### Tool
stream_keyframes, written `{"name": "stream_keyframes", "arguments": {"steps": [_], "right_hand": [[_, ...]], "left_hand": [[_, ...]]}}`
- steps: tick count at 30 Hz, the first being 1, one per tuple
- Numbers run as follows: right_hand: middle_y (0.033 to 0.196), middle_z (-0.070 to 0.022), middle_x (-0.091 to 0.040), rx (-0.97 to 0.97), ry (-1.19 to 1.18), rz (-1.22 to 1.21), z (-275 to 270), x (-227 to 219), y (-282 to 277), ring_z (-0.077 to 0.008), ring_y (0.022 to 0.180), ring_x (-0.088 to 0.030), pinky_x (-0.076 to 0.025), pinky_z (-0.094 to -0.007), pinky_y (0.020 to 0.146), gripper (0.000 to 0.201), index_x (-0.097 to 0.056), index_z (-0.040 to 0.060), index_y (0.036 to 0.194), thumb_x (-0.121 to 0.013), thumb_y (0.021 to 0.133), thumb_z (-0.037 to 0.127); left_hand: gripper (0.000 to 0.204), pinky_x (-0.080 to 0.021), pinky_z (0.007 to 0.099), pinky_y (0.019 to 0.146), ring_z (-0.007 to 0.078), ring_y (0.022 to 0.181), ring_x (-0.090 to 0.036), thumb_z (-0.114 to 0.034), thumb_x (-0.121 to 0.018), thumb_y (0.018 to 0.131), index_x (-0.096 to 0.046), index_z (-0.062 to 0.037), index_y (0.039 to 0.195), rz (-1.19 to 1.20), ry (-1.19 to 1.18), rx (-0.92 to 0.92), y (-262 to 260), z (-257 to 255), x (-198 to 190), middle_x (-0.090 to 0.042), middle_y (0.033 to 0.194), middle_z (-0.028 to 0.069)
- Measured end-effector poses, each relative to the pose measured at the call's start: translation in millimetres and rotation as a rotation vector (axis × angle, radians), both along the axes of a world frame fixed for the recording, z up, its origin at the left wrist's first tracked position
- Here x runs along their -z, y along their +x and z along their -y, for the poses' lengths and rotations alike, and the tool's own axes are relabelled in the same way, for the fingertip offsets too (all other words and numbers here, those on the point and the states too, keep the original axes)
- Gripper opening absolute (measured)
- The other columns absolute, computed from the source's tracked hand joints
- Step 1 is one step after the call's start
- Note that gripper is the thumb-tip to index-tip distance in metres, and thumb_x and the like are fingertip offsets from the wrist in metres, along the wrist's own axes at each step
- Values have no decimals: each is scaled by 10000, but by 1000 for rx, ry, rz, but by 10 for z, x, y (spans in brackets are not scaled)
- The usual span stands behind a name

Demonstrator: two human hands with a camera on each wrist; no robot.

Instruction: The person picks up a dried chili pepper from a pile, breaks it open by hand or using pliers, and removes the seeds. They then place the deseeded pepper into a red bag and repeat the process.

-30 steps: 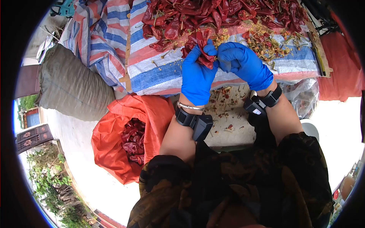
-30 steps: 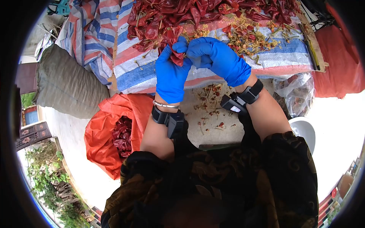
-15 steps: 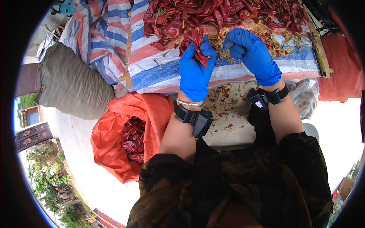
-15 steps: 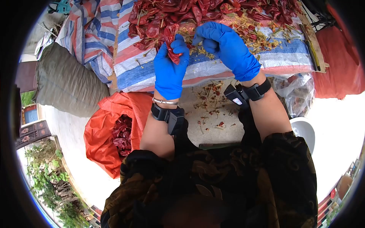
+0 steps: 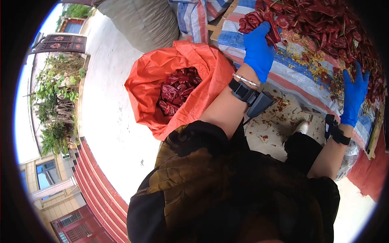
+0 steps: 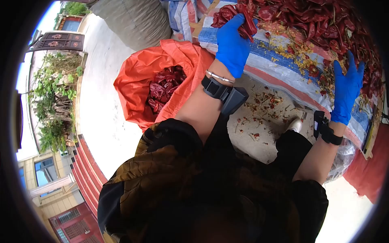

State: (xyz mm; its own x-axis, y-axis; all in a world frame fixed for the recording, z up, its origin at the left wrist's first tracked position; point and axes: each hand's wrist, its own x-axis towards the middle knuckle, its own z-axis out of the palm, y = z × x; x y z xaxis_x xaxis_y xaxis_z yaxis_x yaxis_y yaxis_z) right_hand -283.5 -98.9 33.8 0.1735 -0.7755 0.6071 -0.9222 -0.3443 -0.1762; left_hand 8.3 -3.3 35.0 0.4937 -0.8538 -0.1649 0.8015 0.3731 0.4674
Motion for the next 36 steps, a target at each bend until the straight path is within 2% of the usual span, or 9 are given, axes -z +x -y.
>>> {"name": "stream_keyframes", "arguments": {"steps": [11,13,14,16,18,22,24,28,36], "right_hand": [[1276,-189,-397,-102,118,103,-4,56,-242,-290,1188,-382,-344,-372,945,399,-534,151,1157,-584,793,308],[1260,-203,-408,-104,196,217,-139,-63,-223,-306,1160,-411,-360,-371,932,395,-551,120,1131,-599,778,290],[1254,-211,-410,-63,165,254,-161,-40,-214,-323,1150,-418,-370,-374,923,405,-550,118,1130,-608,767,287],[1248,-211,-416,-40,158,261,-209,-59,-184,-340,1132,-429,-382,-389,908,443,-549,120,1130,-636,732,294],[1251,-195,-418,-19,187,306,-251,-86,-139,-346,1098,-452,-394,-394,896,447,-554,132,1123,-652,714,286],[1258,-185,-413,-55,180,313,-240,-48,-71,-340,1139,-408,-385,-399,910,441,-553,142,1124,-653,711,260],[1266,-167,-411,-103,182,293,-226,-49,-28,-345,1140,-402,-377,-400,921,430,-554,146,1121,-649,713,240],[1260,-120,-433,-208,155,243,-166,31,68,-355,1128,-408,-374,-397,924,428,-525,160,1151,-618,735,197],[1253,-102,-439,-326,279,270,-58,64,448,-311,1041,-487,-421,-377,859,518,-389,207,1269,-544,787,99]], "left_hand": [[102,-393,253,466,117,505,-520,-34,-643,660,-555,-72,696,839,807,-474,1512,-1836,-69,-554,593,9],[374,-459,268,571,163,652,-577,-52,-711,598,-562,8,935,937,1034,-225,2078,-2281,293,-599,798,64],[680,-477,288,680,191,794,-579,-82,-749,575,-416,68,1147,951,1205,-380,2036,-2366,284,-569,988,111],[1114,-397,315,889,222,1033,-492,-207,-811,533,-62,107,1296,981,1145,-43,1918,-2481,-98,-446,1194,169],[1261,-241,322,1019,228,1243,-267,-313,-838,484,19,109,1307,1187,1510,-325,2032,-2423,-81,-187,1373,190],[1162,-232,324,1020,258,1247,-266,-335,-814,530,-73,100,1312,1498,1320,-555,1701,-1784,-484,-237,1343,220],[1032,-208,346,1025,278,1255,-242,-304,-787,587,-157,76,1310,1373,791,-636,1204,-1292,-740,-222,1348,222],[814,-242,330,988,251,1204,-318,-197,-737,666,-256,25,1284,1311,305,-368,445,-473,-806,-346,1269,176],[406,-441,264,819,149,917,-529,-34,-618,752,-460,-17,1127,902,108,313,-827,252,-332,-538,1042,92]]}}
